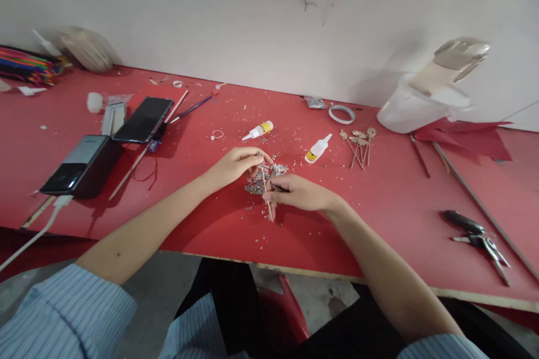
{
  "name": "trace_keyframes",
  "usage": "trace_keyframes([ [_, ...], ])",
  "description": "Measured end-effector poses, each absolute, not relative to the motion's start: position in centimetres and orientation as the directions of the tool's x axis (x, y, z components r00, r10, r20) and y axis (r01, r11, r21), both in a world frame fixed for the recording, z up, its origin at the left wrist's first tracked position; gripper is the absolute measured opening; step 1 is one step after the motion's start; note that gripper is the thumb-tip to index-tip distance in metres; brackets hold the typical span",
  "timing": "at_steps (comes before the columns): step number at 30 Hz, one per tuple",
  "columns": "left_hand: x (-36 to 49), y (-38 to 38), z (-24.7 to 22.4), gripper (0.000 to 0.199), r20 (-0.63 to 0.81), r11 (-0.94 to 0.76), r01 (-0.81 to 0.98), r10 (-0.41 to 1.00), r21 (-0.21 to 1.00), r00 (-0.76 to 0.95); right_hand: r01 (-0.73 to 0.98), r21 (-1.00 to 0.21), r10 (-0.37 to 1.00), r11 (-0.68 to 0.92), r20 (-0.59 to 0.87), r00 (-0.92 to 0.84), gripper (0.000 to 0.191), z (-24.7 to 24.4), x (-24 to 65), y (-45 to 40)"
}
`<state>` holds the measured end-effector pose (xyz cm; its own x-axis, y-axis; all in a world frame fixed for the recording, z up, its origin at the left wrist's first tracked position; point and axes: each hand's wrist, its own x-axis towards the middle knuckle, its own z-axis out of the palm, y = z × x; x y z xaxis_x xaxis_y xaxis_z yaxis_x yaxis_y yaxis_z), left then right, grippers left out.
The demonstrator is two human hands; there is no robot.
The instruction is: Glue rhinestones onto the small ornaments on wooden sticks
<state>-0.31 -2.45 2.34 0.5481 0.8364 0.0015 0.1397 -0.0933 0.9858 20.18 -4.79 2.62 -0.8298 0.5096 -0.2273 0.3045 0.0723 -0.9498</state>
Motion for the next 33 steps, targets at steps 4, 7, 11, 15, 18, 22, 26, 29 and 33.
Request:
trace_keyframes([
  [4,-0.25,-2.50,2.53,0.022,-0.023,-0.046,0.116,0.845,0.992,0.534,0.299,-0.953,0.508,0.044,-0.236,-0.828,0.030,2.68,20.15,-4.81],
  [7,-0.20,-2.49,2.57,0.022,-0.064,0.019,0.090,0.850,0.996,0.523,0.300,-0.952,0.512,0.061,-0.229,-0.828,0.030,2.62,20.18,-4.71],
  [11,-0.22,-2.47,2.58,0.022,-0.097,0.074,0.065,0.846,0.995,0.524,0.305,-0.947,0.534,0.096,-0.210,-0.819,0.032,2.45,20.34,-4.49],
  [15,-0.25,-2.56,2.72,0.022,-0.111,0.096,0.056,0.850,0.994,0.515,0.313,-0.944,0.543,0.107,-0.208,-0.813,0.033,2.45,20.47,-4.42],
  [18,-0.23,-2.59,2.72,0.023,-0.123,0.121,0.037,0.852,0.992,0.509,0.300,-0.952,0.527,0.066,-0.222,-0.821,0.033,2.59,20.51,-4.48],
  [22,-0.23,-2.48,2.44,0.028,-0.128,0.161,-0.021,0.854,0.987,0.505,0.287,-0.958,0.523,0.025,-0.232,-0.820,0.033,2.68,20.62,-4.50],
  [26,-0.27,-2.41,2.24,0.029,-0.150,0.187,-0.021,0.846,0.982,0.511,0.292,-0.956,0.528,0.024,-0.236,-0.816,0.031,2.70,20.67,-4.46],
  [29,-0.27,-2.43,2.23,0.029,-0.156,0.186,-0.008,0.847,0.983,0.507,0.310,-0.950,0.521,0.024,-0.253,-0.815,0.033,2.90,20.59,-4.54],
  [33,-0.25,-2.43,2.27,0.026,-0.147,0.169,-0.007,0.875,0.986,0.462,0.343,-0.938,0.538,0.056,-0.261,-0.802,0.037,3.32,20.69,-4.50],
])
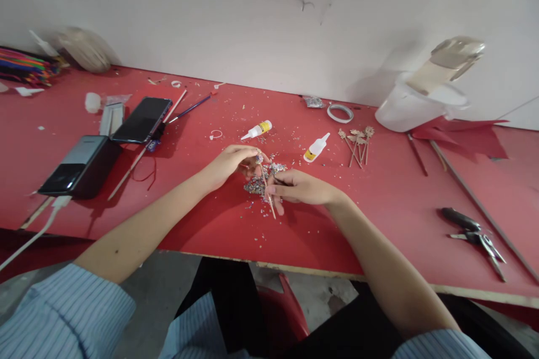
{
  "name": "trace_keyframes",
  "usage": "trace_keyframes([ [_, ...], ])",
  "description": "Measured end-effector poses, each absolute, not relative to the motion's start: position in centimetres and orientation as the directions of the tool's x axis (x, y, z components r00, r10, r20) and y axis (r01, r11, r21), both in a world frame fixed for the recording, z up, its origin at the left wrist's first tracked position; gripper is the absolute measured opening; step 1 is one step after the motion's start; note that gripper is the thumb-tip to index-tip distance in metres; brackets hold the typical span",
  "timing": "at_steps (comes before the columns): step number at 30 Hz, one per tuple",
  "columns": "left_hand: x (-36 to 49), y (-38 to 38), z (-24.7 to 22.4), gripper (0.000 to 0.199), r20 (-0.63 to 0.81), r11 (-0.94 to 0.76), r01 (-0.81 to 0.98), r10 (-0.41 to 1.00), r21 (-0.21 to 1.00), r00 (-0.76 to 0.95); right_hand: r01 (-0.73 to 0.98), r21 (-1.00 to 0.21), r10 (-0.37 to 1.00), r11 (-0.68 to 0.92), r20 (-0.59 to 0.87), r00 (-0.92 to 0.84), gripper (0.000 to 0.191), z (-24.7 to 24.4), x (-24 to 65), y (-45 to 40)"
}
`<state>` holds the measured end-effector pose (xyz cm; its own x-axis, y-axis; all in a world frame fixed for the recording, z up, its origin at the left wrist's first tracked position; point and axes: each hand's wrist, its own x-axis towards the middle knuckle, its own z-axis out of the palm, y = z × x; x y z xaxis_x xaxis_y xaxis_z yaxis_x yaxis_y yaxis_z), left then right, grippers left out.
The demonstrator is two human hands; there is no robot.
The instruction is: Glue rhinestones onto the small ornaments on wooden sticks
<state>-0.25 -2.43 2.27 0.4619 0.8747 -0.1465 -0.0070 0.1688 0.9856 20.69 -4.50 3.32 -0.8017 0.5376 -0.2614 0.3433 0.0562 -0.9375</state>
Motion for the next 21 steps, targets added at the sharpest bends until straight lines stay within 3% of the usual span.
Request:
trace_keyframes([
  [5,-0.3,-2.3,2.3,0.025,-0.161,0.170,0.018,0.888,0.985,0.431,0.451,-0.871,0.695,0.197,-0.200,-0.690,0.039,3.7,22.2,-3.4],
  [9,-0.4,-2.3,2.3,0.026,-0.174,0.180,0.028,0.881,0.983,0.441,0.650,-0.704,0.767,0.286,-0.239,-0.596,0.038,4.3,24.5,-2.6],
  [13,-0.4,-2.2,2.2,0.028,-0.200,0.198,0.051,0.867,0.979,0.456,0.770,-0.607,0.764,0.196,-0.398,-0.508,0.036,4.8,27.1,-2.3],
  [18,-0.5,-2.1,1.8,0.031,-0.195,0.192,0.060,0.840,0.980,0.506,0.894,-0.422,0.861,0.149,-0.390,-0.327,0.037,4.5,29.8,-1.7],
  [21,-0.4,-2.0,1.6,0.030,-0.206,0.204,0.061,0.838,0.977,0.506,0.897,-0.399,0.882,0.191,-0.332,-0.335,0.040,4.3,30.3,-1.5],
])
